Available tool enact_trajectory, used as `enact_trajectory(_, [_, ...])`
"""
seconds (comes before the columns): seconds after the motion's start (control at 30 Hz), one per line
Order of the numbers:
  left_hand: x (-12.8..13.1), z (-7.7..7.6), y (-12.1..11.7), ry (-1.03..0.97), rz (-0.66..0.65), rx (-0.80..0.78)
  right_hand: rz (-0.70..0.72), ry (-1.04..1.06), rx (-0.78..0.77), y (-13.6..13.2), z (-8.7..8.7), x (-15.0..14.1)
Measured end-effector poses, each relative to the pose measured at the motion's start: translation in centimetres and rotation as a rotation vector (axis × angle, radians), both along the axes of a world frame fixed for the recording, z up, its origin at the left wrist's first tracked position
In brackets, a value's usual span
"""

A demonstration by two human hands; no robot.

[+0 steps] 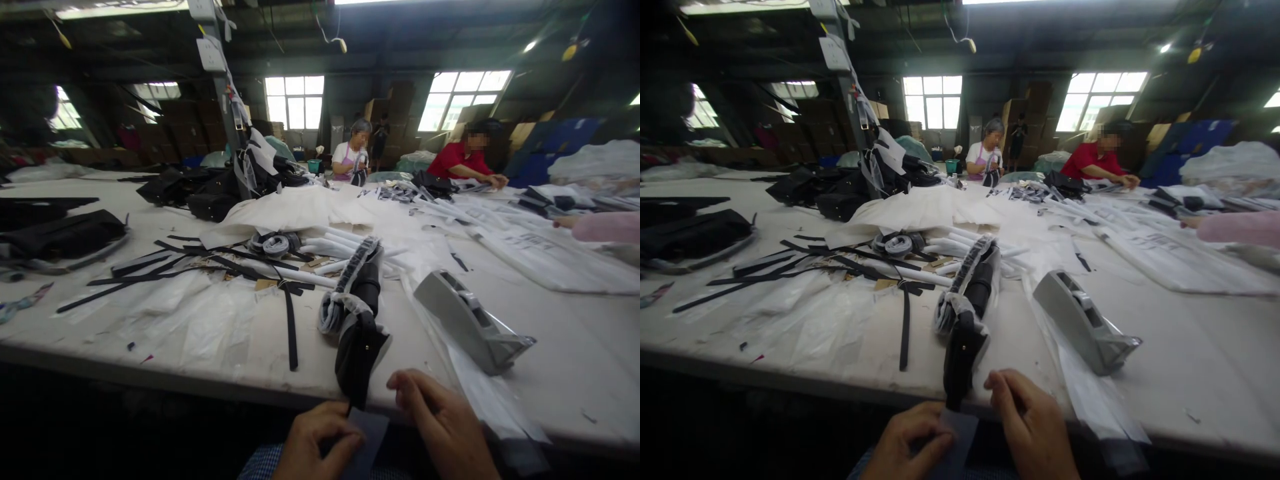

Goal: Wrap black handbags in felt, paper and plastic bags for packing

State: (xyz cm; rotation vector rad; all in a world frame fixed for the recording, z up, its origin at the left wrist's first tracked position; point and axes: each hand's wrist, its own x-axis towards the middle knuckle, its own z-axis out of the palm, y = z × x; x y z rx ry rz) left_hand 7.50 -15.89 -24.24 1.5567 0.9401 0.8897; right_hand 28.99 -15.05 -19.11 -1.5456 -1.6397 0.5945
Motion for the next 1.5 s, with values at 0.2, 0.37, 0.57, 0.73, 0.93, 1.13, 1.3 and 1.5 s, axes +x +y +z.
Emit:
enact_trajectory(0.2, [0.2, 1.2, -0.4, -0.013, -0.02, 0.017, 0.255, 0.168, -0.244, -0.1, -1.1, -2.3])
enact_trajectory(0.37, [-1.7, 1.0, -1.6, 0.004, 0.047, -0.107, 0.268, 0.18, -0.302, 0.5, -1.1, -3.0])
enact_trajectory(0.57, [-5.1, -0.4, -3.9, 0.016, 0.183, -0.36, 0.239, 0.232, -0.256, -0.4, -1.1, -3.4])
enact_trajectory(0.73, [-6.3, -1.5, -4.9, 0.093, 0.274, -0.308, 0.164, 0.439, -0.268, -1.2, -1.6, -4.8])
enact_trajectory(0.93, [-6.5, -2.0, -5.3, 0.291, 0.211, -0.11, 0.141, 0.472, -0.194, -1.7, -2.4, -5.7])
enact_trajectory(1.13, [-6.5, -1.8, -5.2, 0.272, 0.151, -0.219, 0.099, 0.439, -0.095, -1.9, -2.9, -6.2])
enact_trajectory(1.3, [-6.4, -1.7, -5.2, 0.212, 0.183, -0.401, 0.087, 0.413, -0.016, -1.7, -3.3, -6.4])
enact_trajectory(1.5, [-6.3, -1.9, -5.1, 0.099, 0.218, -0.536, 0.08, 0.425, 0.005, -1.9, -3.4, -6.2])
